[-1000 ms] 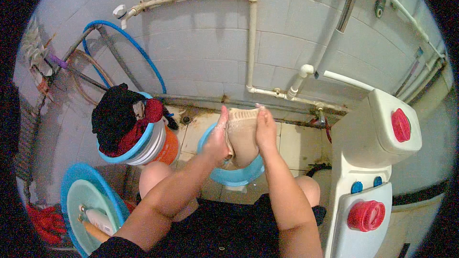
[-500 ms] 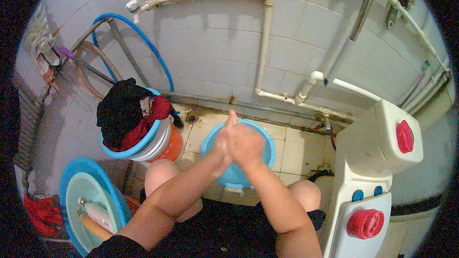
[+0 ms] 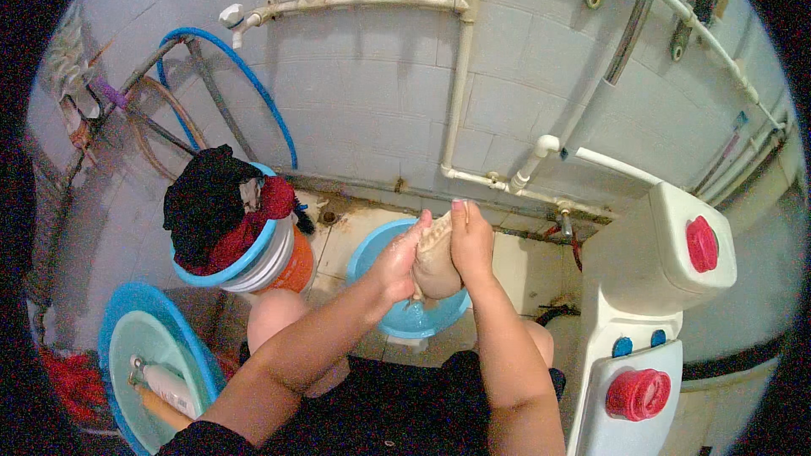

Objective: The person is hand-washing a beige piece of clothing in a blue plastic basin filled with water. They repeatedly submerge, scrub, and wring the fabric by hand. The person is sitting on the floor in a tiled room with visible plumbing and a bucket of other clothes nearby.

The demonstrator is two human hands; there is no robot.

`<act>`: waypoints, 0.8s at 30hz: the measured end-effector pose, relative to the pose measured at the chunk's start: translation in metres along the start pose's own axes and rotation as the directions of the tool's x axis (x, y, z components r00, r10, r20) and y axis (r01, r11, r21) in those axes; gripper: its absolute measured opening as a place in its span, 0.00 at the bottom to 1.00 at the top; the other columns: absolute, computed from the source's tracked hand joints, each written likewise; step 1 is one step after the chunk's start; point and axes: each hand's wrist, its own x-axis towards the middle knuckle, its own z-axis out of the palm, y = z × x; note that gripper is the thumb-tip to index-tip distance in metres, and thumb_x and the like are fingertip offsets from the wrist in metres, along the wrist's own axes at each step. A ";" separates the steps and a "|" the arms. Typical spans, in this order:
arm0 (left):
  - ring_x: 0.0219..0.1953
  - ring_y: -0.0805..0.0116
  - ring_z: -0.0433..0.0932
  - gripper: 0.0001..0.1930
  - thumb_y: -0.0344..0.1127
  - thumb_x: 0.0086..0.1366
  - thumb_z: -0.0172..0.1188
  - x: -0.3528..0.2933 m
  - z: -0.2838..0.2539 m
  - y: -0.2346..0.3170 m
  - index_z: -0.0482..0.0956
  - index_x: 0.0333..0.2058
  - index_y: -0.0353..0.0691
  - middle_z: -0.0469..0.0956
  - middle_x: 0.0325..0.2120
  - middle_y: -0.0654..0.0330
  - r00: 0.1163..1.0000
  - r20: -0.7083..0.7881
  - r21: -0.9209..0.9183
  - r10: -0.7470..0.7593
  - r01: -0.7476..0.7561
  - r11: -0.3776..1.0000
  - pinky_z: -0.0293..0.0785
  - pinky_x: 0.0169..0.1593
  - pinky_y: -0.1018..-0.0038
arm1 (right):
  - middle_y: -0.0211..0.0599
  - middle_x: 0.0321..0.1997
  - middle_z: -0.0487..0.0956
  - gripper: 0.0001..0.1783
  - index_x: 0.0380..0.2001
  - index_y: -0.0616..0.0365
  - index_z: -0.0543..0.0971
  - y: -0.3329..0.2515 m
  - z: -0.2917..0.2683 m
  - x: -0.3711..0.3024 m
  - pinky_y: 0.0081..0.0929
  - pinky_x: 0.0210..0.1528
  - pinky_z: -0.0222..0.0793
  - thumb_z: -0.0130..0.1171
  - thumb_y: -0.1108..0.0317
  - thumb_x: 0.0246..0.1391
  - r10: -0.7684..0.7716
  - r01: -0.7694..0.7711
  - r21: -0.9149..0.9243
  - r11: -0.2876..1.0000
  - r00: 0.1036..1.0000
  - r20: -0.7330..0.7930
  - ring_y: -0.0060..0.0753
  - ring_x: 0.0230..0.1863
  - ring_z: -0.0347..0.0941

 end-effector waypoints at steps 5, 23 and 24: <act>0.41 0.65 0.72 0.24 0.58 0.58 0.51 0.005 -0.030 0.024 0.71 0.39 0.40 0.73 0.38 0.58 0.967 -0.089 0.107 0.238 -0.228 0.968 0.69 0.43 0.64 | 0.42 0.26 0.73 0.12 0.26 0.61 0.72 -0.036 -0.004 -0.022 0.30 0.35 0.65 0.45 0.64 0.56 -0.147 0.155 0.210 0.965 0.988 -0.051 0.33 0.32 0.71; 0.30 0.71 0.70 0.18 0.54 0.62 0.48 0.015 -0.009 -0.006 0.67 0.27 0.44 0.71 0.26 0.64 0.963 -0.147 -0.061 0.227 -0.238 0.969 0.69 0.38 0.70 | 0.43 0.27 0.75 0.07 0.34 0.54 0.73 -0.008 0.029 -0.018 0.36 0.32 0.67 0.49 0.67 0.52 -0.200 0.196 -0.177 0.964 0.980 -0.001 0.42 0.28 0.72; 0.32 0.71 0.71 0.20 0.56 0.61 0.48 0.011 -0.004 -0.001 0.67 0.29 0.43 0.71 0.28 0.63 0.977 -0.141 -0.039 0.162 -0.169 0.985 0.69 0.40 0.70 | 0.42 0.28 0.75 0.08 0.35 0.54 0.73 0.015 0.026 -0.006 0.33 0.34 0.67 0.49 0.65 0.53 -0.122 0.120 -0.066 0.991 0.992 -0.026 0.40 0.29 0.72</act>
